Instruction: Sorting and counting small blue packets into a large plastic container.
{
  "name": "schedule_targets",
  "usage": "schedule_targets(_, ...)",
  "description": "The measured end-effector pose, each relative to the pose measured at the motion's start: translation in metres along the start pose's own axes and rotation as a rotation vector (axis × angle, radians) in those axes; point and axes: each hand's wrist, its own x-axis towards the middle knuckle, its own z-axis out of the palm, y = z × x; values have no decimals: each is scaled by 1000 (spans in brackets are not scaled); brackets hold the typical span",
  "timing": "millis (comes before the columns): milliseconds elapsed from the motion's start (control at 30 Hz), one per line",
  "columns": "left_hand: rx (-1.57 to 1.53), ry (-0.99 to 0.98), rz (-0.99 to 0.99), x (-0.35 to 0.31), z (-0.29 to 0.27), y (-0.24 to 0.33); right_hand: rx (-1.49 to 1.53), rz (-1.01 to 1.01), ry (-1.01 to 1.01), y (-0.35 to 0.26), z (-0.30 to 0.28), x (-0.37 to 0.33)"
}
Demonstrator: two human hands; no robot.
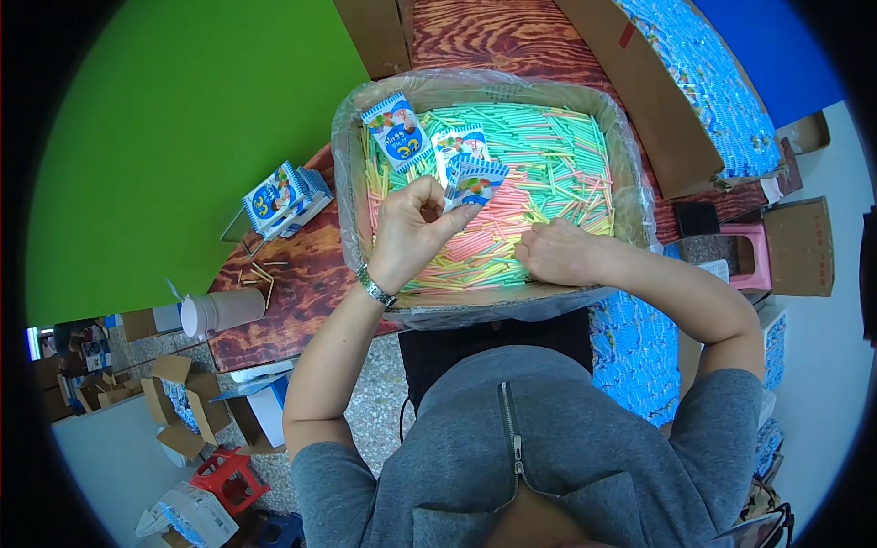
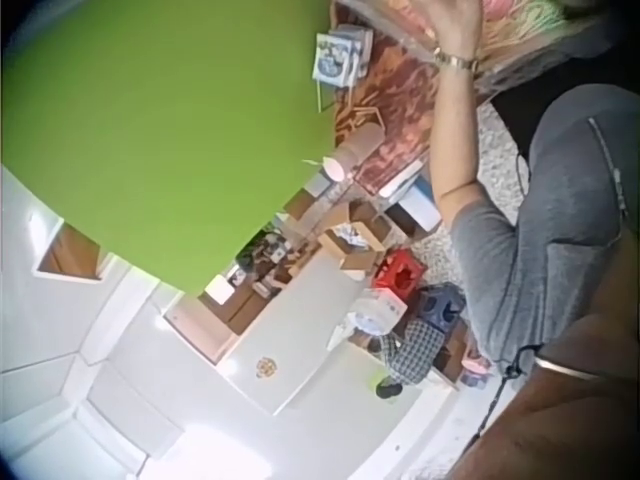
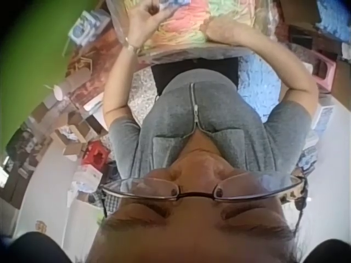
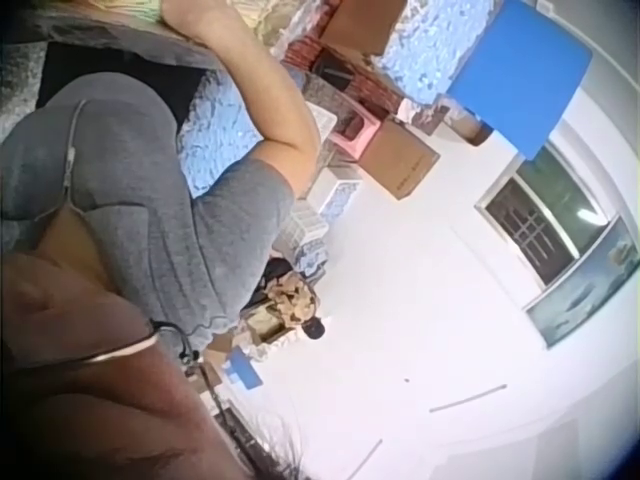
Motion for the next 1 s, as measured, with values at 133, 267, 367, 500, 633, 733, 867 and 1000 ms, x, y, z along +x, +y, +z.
schedule_targets(133,13,4,15,1,-2,-1,17,38,-67,4,-4,-3)
schedule_targets(267,-99,23,8,5,1,2,25,75,-103,14,-20,-13)
schedule_targets(367,-88,89,-16,10,8,1,281,120,-118,21,-40,-21)
schedule_targets(500,-145,244,-27,27,46,-13,1058,103,-216,15,-56,-17)
schedule_targets(633,-489,316,-114,33,73,1,1314,5,-191,11,-37,3)
schedule_targets(733,-562,344,-103,35,71,-2,1457,-46,-226,11,-27,12)
schedule_targets(867,-457,305,-29,31,45,-4,1455,24,-161,11,-34,-1)
schedule_targets(1000,-147,233,39,17,15,-2,1026,143,-13,15,-96,-41)
